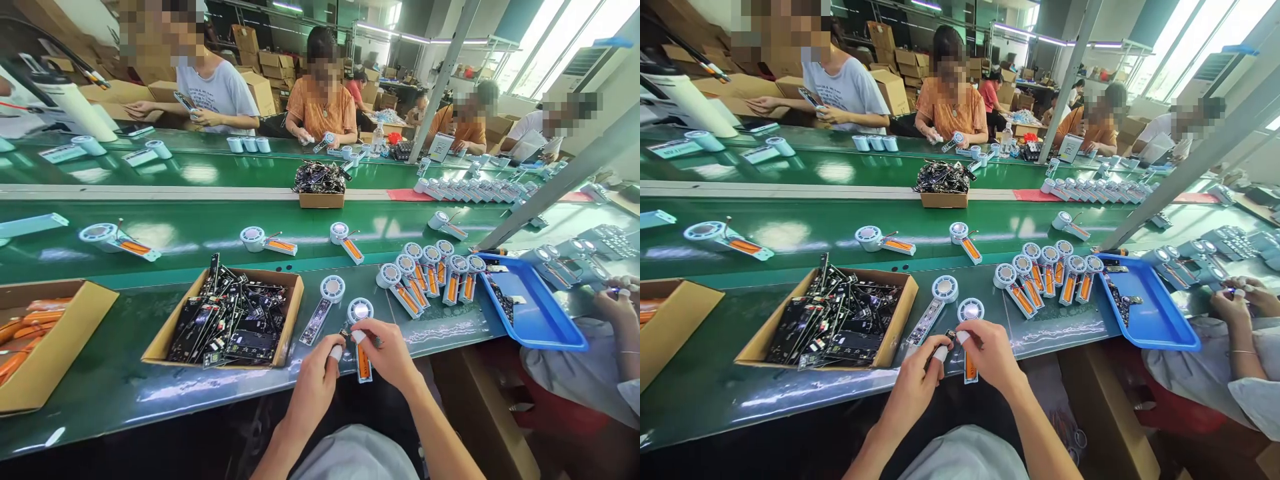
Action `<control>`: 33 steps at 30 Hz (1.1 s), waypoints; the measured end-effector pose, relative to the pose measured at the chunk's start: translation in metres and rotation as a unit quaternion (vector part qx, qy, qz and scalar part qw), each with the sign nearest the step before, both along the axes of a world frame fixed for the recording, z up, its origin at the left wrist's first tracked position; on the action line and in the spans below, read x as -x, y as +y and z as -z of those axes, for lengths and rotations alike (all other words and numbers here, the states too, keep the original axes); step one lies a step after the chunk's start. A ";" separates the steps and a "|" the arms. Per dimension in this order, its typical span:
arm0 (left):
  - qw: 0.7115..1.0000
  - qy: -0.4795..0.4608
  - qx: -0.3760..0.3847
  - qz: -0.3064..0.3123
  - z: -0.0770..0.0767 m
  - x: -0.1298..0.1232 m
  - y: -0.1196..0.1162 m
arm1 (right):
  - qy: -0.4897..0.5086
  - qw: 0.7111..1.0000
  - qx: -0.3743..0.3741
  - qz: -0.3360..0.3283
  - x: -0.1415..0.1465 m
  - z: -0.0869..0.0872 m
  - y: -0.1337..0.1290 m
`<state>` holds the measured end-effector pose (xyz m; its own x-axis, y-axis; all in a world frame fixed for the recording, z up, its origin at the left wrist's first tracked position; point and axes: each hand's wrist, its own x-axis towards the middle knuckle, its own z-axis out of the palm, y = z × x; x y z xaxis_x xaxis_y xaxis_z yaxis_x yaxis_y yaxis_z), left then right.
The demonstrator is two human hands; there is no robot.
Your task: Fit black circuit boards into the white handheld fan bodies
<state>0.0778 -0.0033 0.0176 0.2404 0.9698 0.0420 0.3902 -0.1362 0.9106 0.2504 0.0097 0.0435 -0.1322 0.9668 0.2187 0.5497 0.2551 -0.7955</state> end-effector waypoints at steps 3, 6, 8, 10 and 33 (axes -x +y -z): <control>1.000 0.018 -0.001 -0.012 -0.001 -0.001 0.000 | 0.010 1.000 0.015 -0.014 0.006 0.004 -0.001; 1.000 0.016 0.006 -0.022 -0.001 -0.002 0.000 | 0.066 0.997 0.047 -0.015 0.004 0.007 -0.002; 1.000 0.012 0.008 -0.019 -0.002 -0.002 0.000 | 0.116 0.990 0.075 -0.032 -0.001 0.009 -0.004; 1.000 0.010 0.007 -0.016 -0.004 -0.001 0.000 | 0.145 0.984 0.090 -0.053 -0.006 0.010 -0.006; 0.996 -0.069 0.044 -0.018 -0.005 -0.005 0.006 | -0.055 0.992 -0.068 -0.089 -0.007 0.016 -0.006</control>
<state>0.0827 0.0027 0.0222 0.2026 0.9792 -0.0125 0.2633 -0.0422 0.9638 0.2575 0.0040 0.0275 -0.3278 0.8887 0.3206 0.5676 0.4565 -0.6851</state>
